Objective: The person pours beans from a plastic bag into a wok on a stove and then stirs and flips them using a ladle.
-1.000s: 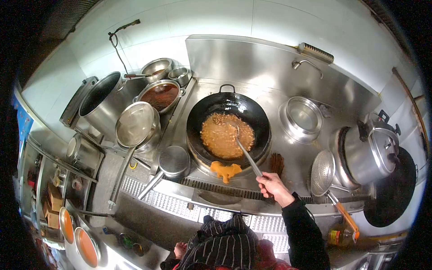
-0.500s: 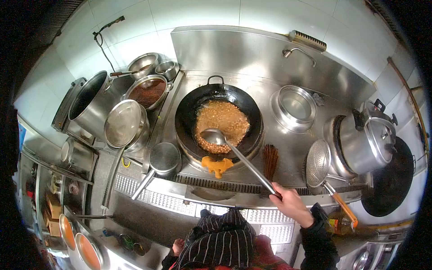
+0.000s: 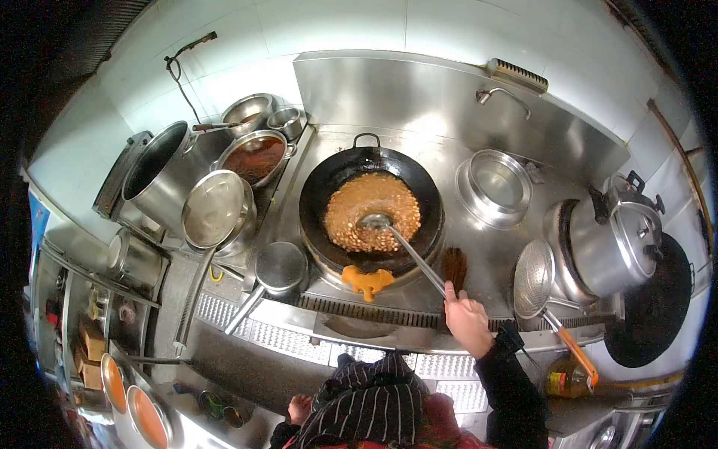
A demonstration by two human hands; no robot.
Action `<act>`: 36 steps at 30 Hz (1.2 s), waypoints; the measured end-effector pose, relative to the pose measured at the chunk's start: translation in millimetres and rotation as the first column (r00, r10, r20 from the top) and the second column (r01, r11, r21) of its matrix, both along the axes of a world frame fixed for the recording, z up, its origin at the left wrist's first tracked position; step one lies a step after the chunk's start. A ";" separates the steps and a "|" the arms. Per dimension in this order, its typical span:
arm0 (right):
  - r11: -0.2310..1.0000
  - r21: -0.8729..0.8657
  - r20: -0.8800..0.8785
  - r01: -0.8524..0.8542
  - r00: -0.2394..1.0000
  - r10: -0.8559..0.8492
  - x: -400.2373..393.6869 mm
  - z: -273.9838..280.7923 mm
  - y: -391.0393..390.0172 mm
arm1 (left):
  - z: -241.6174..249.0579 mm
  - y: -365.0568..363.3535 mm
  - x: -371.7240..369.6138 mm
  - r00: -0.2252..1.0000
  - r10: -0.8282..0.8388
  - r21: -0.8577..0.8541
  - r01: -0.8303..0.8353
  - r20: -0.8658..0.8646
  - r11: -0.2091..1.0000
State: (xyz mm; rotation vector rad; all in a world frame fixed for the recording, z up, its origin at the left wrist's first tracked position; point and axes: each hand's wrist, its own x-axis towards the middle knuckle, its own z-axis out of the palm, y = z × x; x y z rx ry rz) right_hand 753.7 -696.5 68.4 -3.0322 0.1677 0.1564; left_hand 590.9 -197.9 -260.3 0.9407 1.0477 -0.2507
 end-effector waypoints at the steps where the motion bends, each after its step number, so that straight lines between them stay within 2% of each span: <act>1: 1.000 -0.019 0.027 0.003 1.000 -0.003 7.1 -4.2 -0.2 | -0.7 2.0 -3.9 0.999 -0.017 -0.014 0.018 0.034 1.000; 2: 0.999 -0.037 0.052 0.007 0.999 -0.005 13.9 -8.8 0.1 | -2.2 2.6 -10.1 0.999 -0.011 -0.011 0.011 0.036 1.000; 4: 1.000 -0.029 0.087 0.012 0.996 -0.010 28.5 -18.8 -0.8 | -8.0 3.1 -24.4 0.940 -0.269 0.240 0.218 0.209 0.946; 5: 0.999 -0.022 0.117 0.023 0.993 -0.021 35.5 -23.3 -1.2 | -12.7 6.3 -28.3 0.941 -0.266 0.242 0.214 0.210 0.946; 7: 0.999 -0.021 0.133 0.044 0.990 -0.040 51.2 -30.3 -0.3 | -25.1 13.2 -28.6 0.998 0.057 -0.076 -0.054 0.036 0.996; 8: 0.997 -0.023 0.148 0.068 0.987 -0.064 59.3 -33.0 -0.1 | -26.9 13.2 -31.5 0.997 0.061 -0.074 -0.058 0.038 0.996; 10: 0.997 0.005 0.165 0.078 0.983 -0.077 72.7 -32.3 -0.8 | -23.4 8.0 -38.3 0.997 0.070 0.087 -0.069 -0.010 0.994; 14: 0.989 0.100 0.236 0.105 0.964 -0.126 88.4 -40.7 -9.2 | -20.0 9.6 -47.1 0.998 0.065 0.071 -0.064 -0.010 0.995; 17: 0.944 0.282 0.273 0.174 0.928 -0.253 89.9 -37.2 -14.5 | -18.3 7.8 -54.3 0.999 0.032 0.067 -0.035 0.036 0.997; 20: 0.946 0.270 0.292 0.176 0.922 -0.255 78.8 -41.9 -23.9 | -10.4 0.1 -55.1 0.999 0.019 0.120 -0.014 -0.044 0.993; 21: 0.940 0.272 0.282 0.203 0.917 -0.280 75.5 -49.8 -27.4 | -9.5 0.0 -56.6 0.981 -0.186 0.312 0.196 -0.060 0.930; 22: 0.941 0.268 0.280 0.206 0.918 -0.280 71.3 -37.8 -22.4 | -18.3 3.4 -62.4 0.919 -0.378 0.485 0.384 -0.116 0.786; 23: 0.866 0.408 0.103 0.290 0.928 -0.359 63.5 -24.7 -17.2 | -30.3 2.4 -63.0 0.976 -0.216 0.426 0.208 -0.029 0.881; 24: 0.762 0.520 -0.084 0.387 0.910 -0.405 56.9 -11.4 -10.4 | -41.6 6.3 -63.0 0.975 -0.221 0.423 0.213 -0.031 0.881; 25: 0.599 0.634 -0.260 0.490 0.863 -0.432 51.8 -6.4 -6.3 | -48.6 11.1 -60.1 0.990 -0.143 0.265 0.133 0.018 0.955; 26: 0.597 0.632 -0.260 0.494 0.861 -0.437 46.2 -5.4 -3.5 | -55.6 16.0 -57.6 0.997 -0.056 0.095 0.051 0.052 0.994; 27: 0.367 0.768 -0.385 0.524 0.837 -0.389 39.9 -5.5 -1.0 | -63.4 21.3 -55.2 0.997 -0.061 0.093 0.056 0.049 0.994; 28: 0.106 0.835 -0.488 0.539 0.817 -0.307 35.9 -3.5 2.4 | -70.3 25.9 -51.8 0.983 -0.169 0.132 0.158 0.075 0.979; 29: 0.008 0.813 -0.552 0.582 0.777 -0.302 34.8 5.4 11.3 | -72.8 28.1 -49.7 0.956 -0.277 0.174 0.257 0.097 0.951; 30: 0.005 0.813 -0.552 0.582 0.775 -0.306 32.4 10.4 14.6 | -69.5 28.2 -46.4 0.955 -0.282 0.174 0.262 0.097 0.949; 31: -0.064 0.800 -0.590 0.597 0.762 -0.268 30.2 14.0 16.9 | -53.3 24.9 -37.0 0.994 -0.090 0.015 0.090 0.062 0.996; 32: -0.131 0.781 -0.623 0.610 0.749 -0.225 29.0 15.3 18.6 | -39.3 21.3 -29.4 0.995 0.098 -0.135 -0.097 -0.003 0.986; 33: -0.221 0.763 -0.644 0.607 0.744 -0.181 27.6 14.6 20.0 | -36.4 21.1 -27.8 0.996 0.094 -0.134 -0.093 -0.002 0.987; 34: -0.224 0.764 -0.643 0.605 0.744 -0.183 26.9 12.4 20.4 | -33.4 20.8 -25.5 0.998 0.035 -0.081 -0.031 0.056 0.996; 36: -0.331 0.689 -0.706 0.645 0.700 -0.105 27.0 6.5 20.9 | -24.9 18.7 -22.6 0.993 -0.029 -0.023 0.032 0.113 0.999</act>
